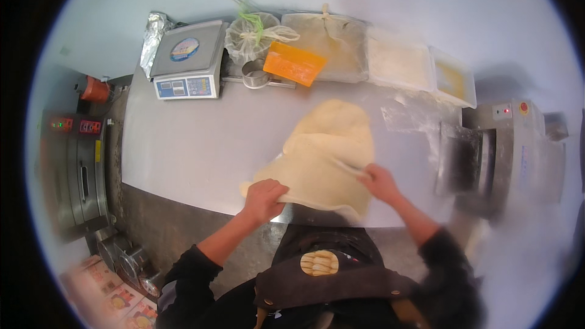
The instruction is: The person handles baking trays, puts on and removes gloves, then weighs and portions dough on a digital scale. They repeatedly feed dough through a dough sheeter, folding and flattening it into a large sheet on a stainless steel worktable.
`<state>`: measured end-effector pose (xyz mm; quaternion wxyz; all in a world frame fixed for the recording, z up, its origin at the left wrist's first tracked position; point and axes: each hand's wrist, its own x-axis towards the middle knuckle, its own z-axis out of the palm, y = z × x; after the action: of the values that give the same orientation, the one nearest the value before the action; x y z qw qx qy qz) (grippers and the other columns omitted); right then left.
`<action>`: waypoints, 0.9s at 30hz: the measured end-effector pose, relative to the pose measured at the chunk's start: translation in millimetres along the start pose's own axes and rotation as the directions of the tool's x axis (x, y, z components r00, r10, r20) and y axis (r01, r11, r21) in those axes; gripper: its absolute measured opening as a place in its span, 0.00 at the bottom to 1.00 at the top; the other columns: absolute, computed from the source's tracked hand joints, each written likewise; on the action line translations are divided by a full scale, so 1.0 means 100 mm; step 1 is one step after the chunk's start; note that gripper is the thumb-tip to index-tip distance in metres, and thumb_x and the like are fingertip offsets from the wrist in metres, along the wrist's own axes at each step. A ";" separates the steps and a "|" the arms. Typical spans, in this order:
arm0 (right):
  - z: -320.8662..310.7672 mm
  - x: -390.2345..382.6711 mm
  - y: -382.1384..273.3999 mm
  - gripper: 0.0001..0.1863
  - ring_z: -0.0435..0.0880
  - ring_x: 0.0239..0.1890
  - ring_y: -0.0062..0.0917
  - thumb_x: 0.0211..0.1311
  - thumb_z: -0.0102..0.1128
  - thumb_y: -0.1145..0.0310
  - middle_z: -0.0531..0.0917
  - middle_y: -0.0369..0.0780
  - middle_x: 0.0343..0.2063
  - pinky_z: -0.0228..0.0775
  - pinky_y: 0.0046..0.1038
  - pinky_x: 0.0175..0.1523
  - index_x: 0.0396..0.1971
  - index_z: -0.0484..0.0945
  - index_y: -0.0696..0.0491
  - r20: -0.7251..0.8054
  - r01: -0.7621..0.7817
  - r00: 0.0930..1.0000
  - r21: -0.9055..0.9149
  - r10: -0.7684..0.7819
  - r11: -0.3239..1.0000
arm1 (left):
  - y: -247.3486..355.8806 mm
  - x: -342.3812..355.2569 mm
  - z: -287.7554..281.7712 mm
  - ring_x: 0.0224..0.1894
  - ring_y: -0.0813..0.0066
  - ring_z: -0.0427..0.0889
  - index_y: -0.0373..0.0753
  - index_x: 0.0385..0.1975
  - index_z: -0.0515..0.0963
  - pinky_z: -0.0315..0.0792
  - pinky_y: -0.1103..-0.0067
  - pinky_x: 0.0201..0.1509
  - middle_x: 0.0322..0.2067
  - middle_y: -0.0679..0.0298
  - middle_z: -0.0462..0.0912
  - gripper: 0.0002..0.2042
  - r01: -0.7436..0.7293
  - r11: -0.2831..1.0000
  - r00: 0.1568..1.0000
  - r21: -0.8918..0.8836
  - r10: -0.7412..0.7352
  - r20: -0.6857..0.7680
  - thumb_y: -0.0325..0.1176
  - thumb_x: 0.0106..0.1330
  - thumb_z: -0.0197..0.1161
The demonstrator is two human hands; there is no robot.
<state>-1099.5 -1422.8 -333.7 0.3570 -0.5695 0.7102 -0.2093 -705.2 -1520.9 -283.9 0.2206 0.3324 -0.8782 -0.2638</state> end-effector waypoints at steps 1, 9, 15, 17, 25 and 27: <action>-0.21 0.12 -0.06 0.13 0.83 0.33 0.41 0.61 0.72 0.60 0.83 0.45 0.29 0.75 0.39 0.41 0.35 0.84 0.54 -0.057 -0.031 0.998 0.007 0.031 1.000 | -0.03 0.03 -0.05 0.33 0.56 0.84 0.44 0.35 0.80 0.76 0.64 0.35 0.28 0.62 0.82 0.14 -0.045 0.999 0.996 0.005 0.045 -0.083 0.23 0.46 0.72; -0.21 1.18 0.34 0.34 0.69 0.69 0.52 0.60 0.68 0.61 0.77 0.55 0.61 0.60 0.49 0.75 0.66 0.73 0.55 -0.410 -0.184 0.911 -0.317 0.041 0.930 | -0.62 0.22 0.84 0.50 0.43 0.81 0.36 0.51 0.77 0.76 0.60 0.54 0.45 0.50 0.83 0.23 0.255 0.966 0.963 0.050 -0.258 0.073 0.21 0.53 0.69; 0.36 -0.24 1.13 0.35 0.74 0.62 0.50 0.66 0.61 0.63 0.74 0.52 0.60 0.68 0.48 0.68 0.73 0.65 0.53 0.049 -0.146 0.987 -0.126 0.153 0.981 | -0.84 -0.12 1.42 0.60 0.45 0.79 0.30 0.66 0.71 0.73 0.63 0.66 0.60 0.46 0.79 0.30 0.360 0.923 0.929 0.139 -0.368 0.036 0.27 0.60 0.64; 0.28 -1.06 1.45 0.31 0.75 0.62 0.48 0.68 0.58 0.65 0.75 0.50 0.59 0.70 0.47 0.66 0.70 0.68 0.52 0.019 -0.056 0.998 -0.069 0.058 0.996 | -0.74 -0.20 1.51 0.61 0.45 0.78 0.29 0.67 0.70 0.72 0.62 0.68 0.60 0.47 0.79 0.31 0.287 0.902 0.958 0.322 -0.280 -0.068 0.29 0.61 0.65; -0.17 -5.10 4.15 0.20 0.81 0.59 0.40 0.72 0.57 0.56 0.81 0.42 0.54 0.75 0.41 0.63 0.57 0.82 0.48 -0.254 -0.467 0.783 0.364 0.568 0.806 | 1.84 0.14 4.31 0.55 0.44 0.81 0.31 0.60 0.77 0.75 0.58 0.62 0.53 0.47 0.83 0.24 0.038 0.942 0.999 0.333 -0.031 -0.028 0.33 0.63 0.66; -0.25 -6.25 4.89 0.22 0.80 0.63 0.41 0.70 0.56 0.54 0.80 0.42 0.62 0.75 0.44 0.65 0.60 0.81 0.44 -0.077 -0.766 0.521 0.397 0.850 0.505 | 2.82 0.27 5.43 0.54 0.45 0.82 0.31 0.58 0.78 0.75 0.58 0.60 0.51 0.48 0.84 0.23 0.054 0.980 0.964 0.194 -0.102 0.247 0.33 0.63 0.67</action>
<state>-1380.0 -697.9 -493.6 0.4013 -0.0691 0.8913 -0.1993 -1161.2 -1187.4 -520.6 0.0631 0.3492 -0.9062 -0.2300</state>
